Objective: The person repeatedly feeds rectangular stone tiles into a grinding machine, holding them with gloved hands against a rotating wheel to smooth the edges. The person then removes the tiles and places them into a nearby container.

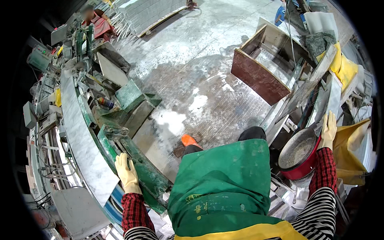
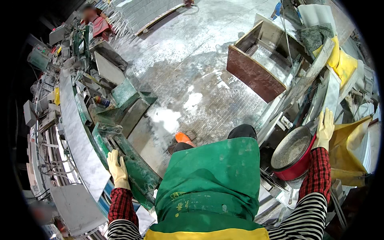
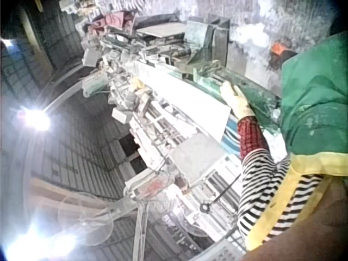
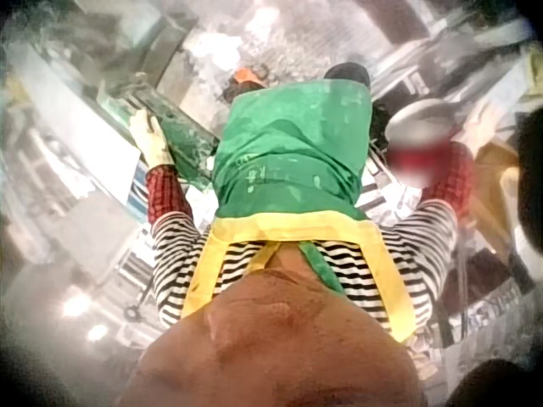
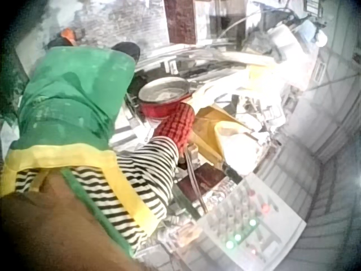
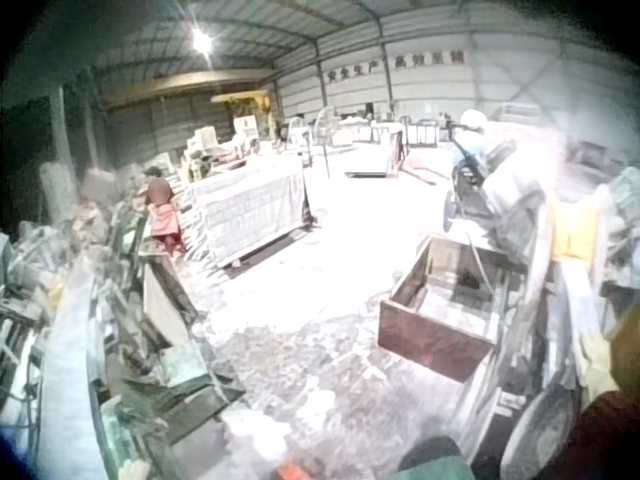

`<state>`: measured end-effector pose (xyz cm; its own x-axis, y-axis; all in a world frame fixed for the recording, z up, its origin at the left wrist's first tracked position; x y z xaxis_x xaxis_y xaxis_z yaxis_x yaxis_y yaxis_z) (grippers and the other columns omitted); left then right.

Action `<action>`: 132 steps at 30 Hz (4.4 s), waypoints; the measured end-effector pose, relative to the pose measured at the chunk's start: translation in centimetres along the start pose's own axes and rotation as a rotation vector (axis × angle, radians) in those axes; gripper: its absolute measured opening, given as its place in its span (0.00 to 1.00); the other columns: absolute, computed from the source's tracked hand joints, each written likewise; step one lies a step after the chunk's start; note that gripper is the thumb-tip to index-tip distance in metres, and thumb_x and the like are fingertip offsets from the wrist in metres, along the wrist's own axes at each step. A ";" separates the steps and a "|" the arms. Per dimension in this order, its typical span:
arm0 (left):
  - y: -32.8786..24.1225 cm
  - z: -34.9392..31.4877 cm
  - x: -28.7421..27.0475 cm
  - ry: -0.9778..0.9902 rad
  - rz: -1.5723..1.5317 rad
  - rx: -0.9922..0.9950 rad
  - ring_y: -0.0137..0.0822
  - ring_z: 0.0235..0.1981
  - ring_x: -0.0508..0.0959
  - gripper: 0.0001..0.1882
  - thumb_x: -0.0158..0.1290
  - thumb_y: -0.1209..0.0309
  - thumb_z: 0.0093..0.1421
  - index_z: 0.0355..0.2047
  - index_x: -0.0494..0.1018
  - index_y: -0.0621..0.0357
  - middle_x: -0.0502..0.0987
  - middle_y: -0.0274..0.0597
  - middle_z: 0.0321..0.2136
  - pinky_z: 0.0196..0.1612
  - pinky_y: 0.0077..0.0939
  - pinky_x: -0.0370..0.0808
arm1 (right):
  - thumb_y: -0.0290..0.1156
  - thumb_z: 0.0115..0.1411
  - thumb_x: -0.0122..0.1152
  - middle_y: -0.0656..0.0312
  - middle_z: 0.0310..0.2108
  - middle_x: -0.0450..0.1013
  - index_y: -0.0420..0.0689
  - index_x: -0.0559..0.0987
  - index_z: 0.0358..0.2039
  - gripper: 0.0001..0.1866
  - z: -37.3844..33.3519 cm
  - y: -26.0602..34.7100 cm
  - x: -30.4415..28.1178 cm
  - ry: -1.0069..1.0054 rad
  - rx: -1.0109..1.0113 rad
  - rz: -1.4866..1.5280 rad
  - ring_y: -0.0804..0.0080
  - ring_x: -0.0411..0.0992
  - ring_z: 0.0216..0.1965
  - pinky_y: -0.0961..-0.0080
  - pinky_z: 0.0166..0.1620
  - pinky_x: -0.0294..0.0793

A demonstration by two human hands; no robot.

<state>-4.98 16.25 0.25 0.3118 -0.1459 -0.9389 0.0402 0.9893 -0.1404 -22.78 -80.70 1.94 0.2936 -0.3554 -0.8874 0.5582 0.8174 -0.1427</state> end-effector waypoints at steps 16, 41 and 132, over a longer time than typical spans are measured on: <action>0.8 -0.3 0.3 -0.021 -0.082 -0.043 0.53 0.63 0.68 0.23 0.58 0.81 0.55 0.53 0.74 0.59 0.75 0.48 0.55 0.66 0.44 0.62 | 0.46 0.72 0.45 0.49 0.64 0.66 0.47 0.68 0.65 0.26 -1.4 0.8 -0.6 -0.041 -0.008 -0.015 0.51 0.62 0.66 0.54 0.64 0.62; -0.4 -0.1 -0.5 -0.044 -0.035 -0.003 0.53 0.63 0.68 0.22 0.58 0.82 0.54 0.51 0.75 0.59 0.76 0.49 0.54 0.66 0.43 0.62 | 0.46 0.74 0.41 0.53 0.67 0.63 0.46 0.65 0.67 0.27 -3.7 1.2 -0.3 0.065 -0.032 -0.092 0.54 0.58 0.69 0.58 0.68 0.56; -11.3 -4.1 -10.1 -0.157 -2.334 -0.712 0.41 0.58 0.73 0.25 0.49 0.69 0.68 0.64 0.60 0.56 0.70 0.46 0.59 0.59 0.42 0.75 | 0.35 0.44 0.74 0.57 0.51 0.71 0.53 0.78 0.50 0.28 -13.8 67.0 -42.2 0.296 -1.788 0.809 0.54 0.68 0.52 0.59 0.49 0.71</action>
<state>-12.53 6.49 10.04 0.2897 -0.4800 0.8280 0.0958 -0.8463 -0.5241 -8.50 -4.68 23.83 -0.1862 0.1848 -0.9650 -0.9458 0.2321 0.2270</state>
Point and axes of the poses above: each hand's wrist, its own z-axis towards the middle knuckle, its own x-axis out of the palm, y = z × x, the point moved 8 cm from there along z, towards the middle knuckle
